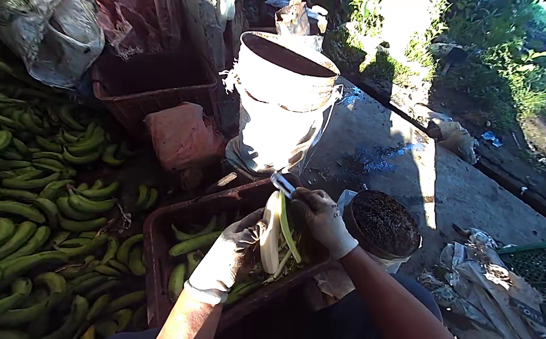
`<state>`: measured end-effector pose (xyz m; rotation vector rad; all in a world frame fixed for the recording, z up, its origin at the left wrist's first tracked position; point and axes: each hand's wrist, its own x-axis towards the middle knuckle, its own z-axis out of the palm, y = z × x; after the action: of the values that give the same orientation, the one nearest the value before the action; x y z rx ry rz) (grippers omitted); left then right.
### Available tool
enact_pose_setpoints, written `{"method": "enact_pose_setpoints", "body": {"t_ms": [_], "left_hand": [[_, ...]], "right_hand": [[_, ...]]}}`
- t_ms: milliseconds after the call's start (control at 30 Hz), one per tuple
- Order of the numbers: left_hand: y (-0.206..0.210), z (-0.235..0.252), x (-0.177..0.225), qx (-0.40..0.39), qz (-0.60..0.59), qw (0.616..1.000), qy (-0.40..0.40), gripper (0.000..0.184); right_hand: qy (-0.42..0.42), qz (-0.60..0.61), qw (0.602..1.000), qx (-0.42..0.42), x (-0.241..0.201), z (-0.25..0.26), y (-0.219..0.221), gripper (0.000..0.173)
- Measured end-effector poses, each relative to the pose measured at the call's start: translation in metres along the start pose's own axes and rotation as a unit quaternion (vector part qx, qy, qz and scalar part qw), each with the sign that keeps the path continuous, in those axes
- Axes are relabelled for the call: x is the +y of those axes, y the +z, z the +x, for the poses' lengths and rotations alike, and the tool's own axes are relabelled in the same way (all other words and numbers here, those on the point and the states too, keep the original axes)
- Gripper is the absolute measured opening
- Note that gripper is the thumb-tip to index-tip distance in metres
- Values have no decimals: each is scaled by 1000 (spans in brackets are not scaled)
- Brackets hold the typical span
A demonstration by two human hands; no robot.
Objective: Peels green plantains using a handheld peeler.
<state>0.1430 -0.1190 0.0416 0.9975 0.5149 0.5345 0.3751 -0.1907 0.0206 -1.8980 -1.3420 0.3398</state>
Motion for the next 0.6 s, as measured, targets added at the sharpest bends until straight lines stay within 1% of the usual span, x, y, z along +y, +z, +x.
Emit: {"method": "enact_pose_setpoints", "body": {"t_ms": [33,67,100,167,233,300,367,433,467,533,600], "left_hand": [[-1,1,-1,1,-2,1000,-2,39],[-3,3,-2,5,-13,1000,9,39],[-6,4,-3,10,-35,999,24,40],[-12,9,-2,39,-123,991,46,39],[-16,12,-1,88,-168,980,63,35],[-19,12,0,98,-170,978,67,34],[-19,9,3,72,-140,986,57,35],[-15,4,4,30,-80,995,55,39],[-13,3,4,8,-54,997,57,40],[-12,3,2,-30,-37,998,48,39],[-11,4,0,-49,-29,998,37,40]], "right_hand": [[34,-7,999,5,6,6,-5,45],[44,-4,999,8,8,7,-10,46],[30,5,1000,9,7,5,-15,47],[-49,21,999,-2,-1,-5,-23,45],[-135,29,989,-48,-11,-22,-25,43],[-207,7,975,-85,-18,-37,-23,42],[-249,-31,964,-87,-20,-43,-15,41],[-242,-31,968,-56,-19,-39,-5,42],[-221,-24,974,-32,-18,-34,-1,42],[-149,-7,989,17,-11,-18,6,42],[-38,-10,999,19,4,0,6,45]]}}
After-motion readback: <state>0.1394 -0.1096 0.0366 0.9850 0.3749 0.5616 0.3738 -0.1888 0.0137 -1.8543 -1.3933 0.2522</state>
